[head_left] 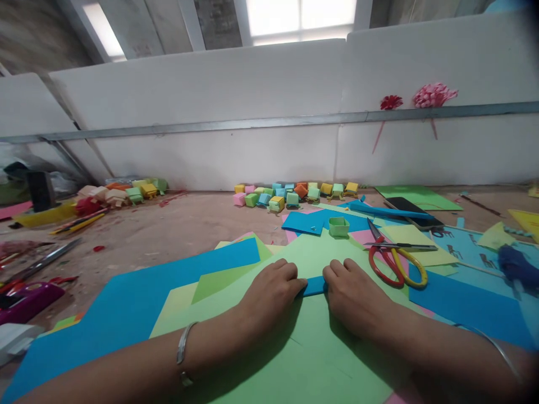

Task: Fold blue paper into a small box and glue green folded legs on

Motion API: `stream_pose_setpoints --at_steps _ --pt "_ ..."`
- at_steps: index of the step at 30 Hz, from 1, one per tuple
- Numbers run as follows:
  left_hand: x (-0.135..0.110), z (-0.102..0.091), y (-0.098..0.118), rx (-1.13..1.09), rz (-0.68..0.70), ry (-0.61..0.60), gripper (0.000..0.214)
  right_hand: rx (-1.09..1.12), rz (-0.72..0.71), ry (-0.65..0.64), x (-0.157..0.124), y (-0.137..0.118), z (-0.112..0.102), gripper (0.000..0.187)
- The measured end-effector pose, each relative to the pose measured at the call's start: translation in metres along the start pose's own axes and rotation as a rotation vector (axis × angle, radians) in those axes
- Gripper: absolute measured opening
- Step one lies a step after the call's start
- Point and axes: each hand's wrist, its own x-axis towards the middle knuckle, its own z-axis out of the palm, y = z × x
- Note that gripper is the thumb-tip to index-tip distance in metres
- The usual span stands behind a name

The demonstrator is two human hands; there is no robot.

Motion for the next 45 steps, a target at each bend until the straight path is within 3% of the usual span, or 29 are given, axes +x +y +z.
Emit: stream_pose_setpoints --at_steps 7,11,17,22,25,28,34,37,41,45 --pt "-0.007 0.003 0.011 0.3 0.032 -0.188 0.019 -0.018 0.011 -0.048 0.001 0.002 -0.002 0.004" --pt "-0.015 0.007 0.021 0.389 0.01 -0.132 0.022 -0.027 -0.009 -0.07 0.001 0.002 -0.004 0.004" --pt "-0.014 0.002 0.021 0.104 0.152 0.043 0.036 -0.043 -0.056 -0.057 0.003 0.003 -0.001 0.008" --pt "-0.009 0.001 0.014 0.032 0.151 -0.025 0.032 -0.021 -0.035 -0.081 0.0 0.006 -0.004 0.012" --pt "-0.011 0.004 0.012 0.005 0.13 -0.024 0.03 -0.028 0.039 0.022 -0.007 0.0 -0.002 0.02" --pt "-0.012 0.006 0.011 0.004 0.129 -0.019 0.028 0.016 -0.017 0.092 -0.012 -0.011 -0.001 0.018" --pt "-0.01 0.003 0.013 0.037 0.152 -0.046 0.03 0.016 -0.149 -0.137 -0.01 -0.018 -0.008 0.016" --pt "-0.01 0.001 0.014 0.036 0.172 -0.026 0.033 -0.069 -0.035 -0.243 -0.014 -0.013 -0.013 0.009" --pt "-0.01 0.0 0.015 0.039 0.166 -0.1 0.03 -0.188 0.168 -0.319 -0.02 -0.005 -0.022 0.009" --pt "-0.01 -0.001 0.016 0.052 0.154 -0.08 0.032 -0.171 0.125 -0.152 -0.018 -0.008 -0.021 0.009"
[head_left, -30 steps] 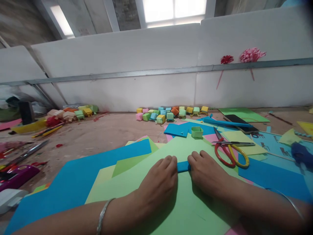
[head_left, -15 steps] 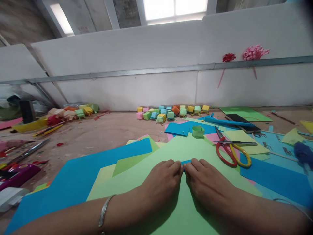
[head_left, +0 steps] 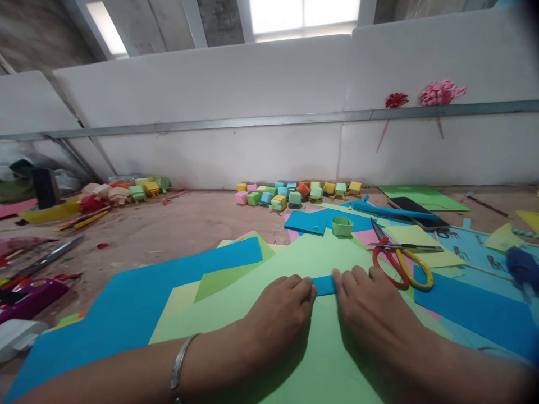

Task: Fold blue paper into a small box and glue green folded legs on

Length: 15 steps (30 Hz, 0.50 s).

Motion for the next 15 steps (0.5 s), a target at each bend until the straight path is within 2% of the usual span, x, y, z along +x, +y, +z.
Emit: stream_pose_setpoints --at_steps 3,7,11,15 --pt "0.002 -0.005 0.001 0.008 0.0 -0.037 0.032 0.064 -0.125 0.143 0.003 -0.009 0.009 0.012" --pt "0.003 -0.006 0.001 0.047 -0.004 -0.069 0.029 0.074 -0.173 0.138 0.004 -0.013 0.018 0.008" --pt "-0.004 0.005 0.003 0.044 -0.095 -0.02 0.025 0.116 -0.157 0.127 0.004 -0.01 0.017 0.009" --pt "-0.012 0.016 0.008 0.061 -0.129 -0.039 0.017 0.133 -0.16 0.103 0.005 -0.009 0.016 0.009"
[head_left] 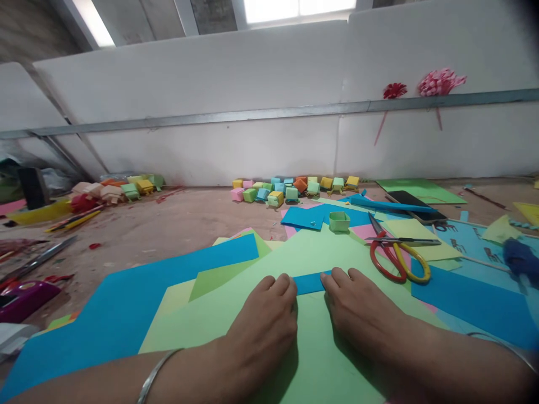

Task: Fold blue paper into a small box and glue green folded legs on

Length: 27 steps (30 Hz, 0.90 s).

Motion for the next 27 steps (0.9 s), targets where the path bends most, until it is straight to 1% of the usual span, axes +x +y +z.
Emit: stream_pose_setpoints --at_steps 3,7,10,13,17,21,23,25,27 --pt "-0.003 0.001 0.003 0.024 -0.003 -0.021 0.015 -0.024 -0.016 -0.009 0.0 0.0 0.001 0.008" --pt "-0.005 -0.006 0.003 0.06 0.0 -0.047 0.018 -0.049 -0.016 0.022 0.0 0.0 0.001 0.004" --pt "-0.006 -0.016 0.001 0.093 0.007 -0.087 0.027 -0.045 -0.024 0.044 -0.001 0.0 0.001 0.004" --pt "-0.006 -0.023 -0.001 0.11 0.005 -0.134 0.035 -0.04 -0.01 0.067 -0.001 -0.001 0.0 0.008" --pt "-0.005 -0.025 -0.001 0.032 -0.038 -0.07 0.033 -0.024 -0.007 0.056 -0.001 -0.001 -0.002 0.006" --pt "-0.006 -0.022 -0.003 0.054 -0.011 -0.041 0.037 -0.006 -0.02 0.044 -0.001 -0.001 -0.002 0.006" --pt "-0.005 -0.021 -0.005 0.079 0.012 0.043 0.036 -0.01 -0.03 0.027 -0.001 -0.001 -0.002 0.008" --pt "-0.002 -0.019 -0.009 0.052 0.036 0.202 0.032 -0.011 -0.018 0.032 0.0 -0.002 -0.003 0.009" --pt "0.005 -0.019 -0.013 -0.012 0.008 0.359 0.029 0.003 0.014 0.049 0.001 -0.001 -0.005 0.009"
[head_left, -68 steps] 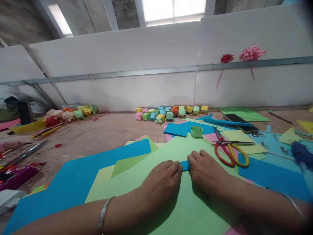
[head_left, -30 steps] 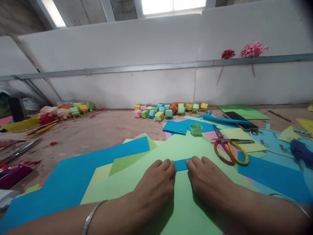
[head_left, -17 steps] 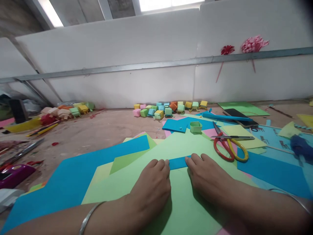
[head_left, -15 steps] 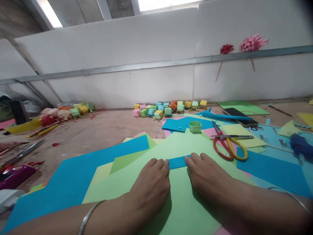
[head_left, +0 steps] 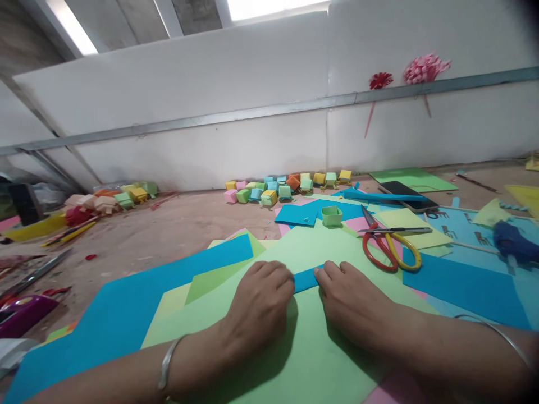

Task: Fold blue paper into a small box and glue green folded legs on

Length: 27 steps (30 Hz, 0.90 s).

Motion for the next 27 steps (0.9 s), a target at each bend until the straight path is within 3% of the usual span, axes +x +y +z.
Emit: stream_pose_setpoints --at_steps 2,5,7,10,16,20,24,27 --pt "0.007 0.001 -0.004 -0.04 -0.107 0.059 0.028 0.027 0.03 0.006 0.001 0.001 -0.001 0.008" --pt "0.012 0.002 -0.008 -0.12 -0.221 -0.031 0.028 0.044 0.059 0.048 0.003 0.005 -0.002 0.009" --pt "0.013 0.002 -0.007 -0.171 -0.247 -0.107 0.03 0.023 0.062 0.141 0.004 0.008 -0.001 0.012" --pt "0.011 0.003 -0.006 -0.209 -0.261 -0.123 0.035 -0.016 0.064 0.26 0.006 0.012 0.001 0.017" --pt "0.009 0.011 -0.008 -0.383 -0.309 -0.053 0.039 0.007 0.064 0.294 0.009 0.017 0.005 0.016" --pt "0.011 0.009 -0.009 -0.509 -0.339 0.083 0.027 0.037 0.064 0.428 0.008 0.02 0.004 0.021" --pt "0.015 0.006 -0.009 -0.844 -0.455 0.132 0.021 0.066 0.034 0.615 0.007 0.024 -0.004 0.03" --pt "0.015 0.007 -0.008 -1.242 -0.521 0.026 0.037 0.111 0.012 0.699 0.005 0.025 -0.009 0.027"
